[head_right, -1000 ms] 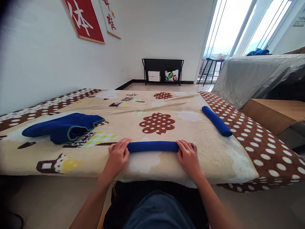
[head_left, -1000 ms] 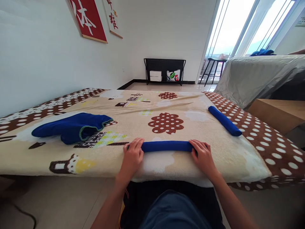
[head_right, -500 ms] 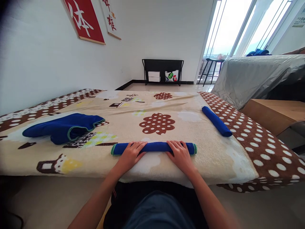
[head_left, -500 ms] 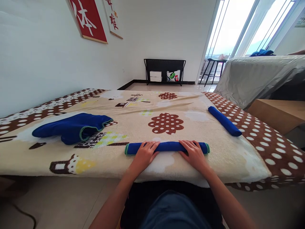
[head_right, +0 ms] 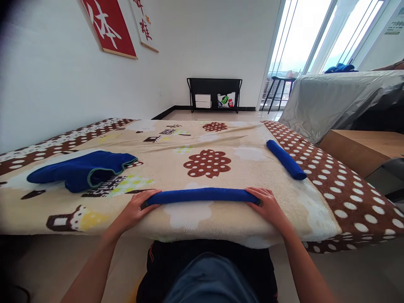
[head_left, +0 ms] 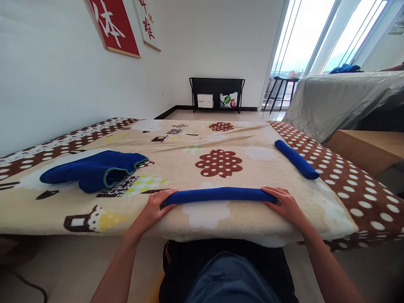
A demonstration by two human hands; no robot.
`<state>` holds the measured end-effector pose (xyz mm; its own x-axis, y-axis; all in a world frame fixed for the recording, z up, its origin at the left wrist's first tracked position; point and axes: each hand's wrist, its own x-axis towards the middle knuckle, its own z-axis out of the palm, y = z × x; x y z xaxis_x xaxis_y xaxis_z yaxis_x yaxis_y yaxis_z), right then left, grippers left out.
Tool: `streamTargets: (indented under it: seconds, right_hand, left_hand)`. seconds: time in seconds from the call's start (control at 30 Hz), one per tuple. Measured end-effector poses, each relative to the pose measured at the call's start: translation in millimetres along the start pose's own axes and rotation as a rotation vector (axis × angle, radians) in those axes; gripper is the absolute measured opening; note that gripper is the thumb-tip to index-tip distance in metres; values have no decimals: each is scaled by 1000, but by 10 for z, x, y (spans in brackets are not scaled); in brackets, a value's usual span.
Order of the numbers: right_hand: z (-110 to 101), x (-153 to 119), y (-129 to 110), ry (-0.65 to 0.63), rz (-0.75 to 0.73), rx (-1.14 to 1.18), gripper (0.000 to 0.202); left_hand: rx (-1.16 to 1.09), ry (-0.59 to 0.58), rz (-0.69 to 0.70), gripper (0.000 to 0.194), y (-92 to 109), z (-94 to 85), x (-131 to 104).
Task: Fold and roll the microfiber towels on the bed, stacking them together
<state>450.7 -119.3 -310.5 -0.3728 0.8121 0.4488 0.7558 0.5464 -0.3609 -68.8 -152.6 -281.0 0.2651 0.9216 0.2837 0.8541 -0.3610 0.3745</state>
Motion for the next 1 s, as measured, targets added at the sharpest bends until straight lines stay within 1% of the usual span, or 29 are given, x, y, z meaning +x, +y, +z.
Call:
streamTargets:
  seconds: [0.13,0.27,0.43,0.53,0.63,0.67,0.73,0.83,0.9,1.0]
  right_hand:
    - [-52,25,1,-42,89,97,43]
    - [-120,68,-60,-77,147,205,39]
    - [-214,75,-124,-102,228,320,39]
    - [-241,88,-103,-78,263,429,42]
    - [-329,204,-117,2,247,571,44]
    - [-393,279,-152,32,232,600,43]
    - [-589,481,-284,96,184,627,40]
    - [-1022,883,-626,196,65,626,35]
    - [-1343,1181,-910,276,-32,637,33]
    - [-1765,1615,-1350,398,-173,551,31]
  left_hand:
    - [-51,36,-24,49,-6,-15,-10]
    - [-90,70,-41,48,27,-23,3]
    - [-125,71,-55,47,61,-49,13]
    - [-132,72,-63,46,78,-55,19]
    - [-132,63,-71,42,90,-54,26]
    - [-127,58,-75,41,96,-53,29]
    - [-115,56,-87,40,121,-43,39]
    - [-115,58,-113,42,230,5,74]
    - [-136,45,-128,42,381,76,111]
    - [-198,8,-128,38,756,250,167]
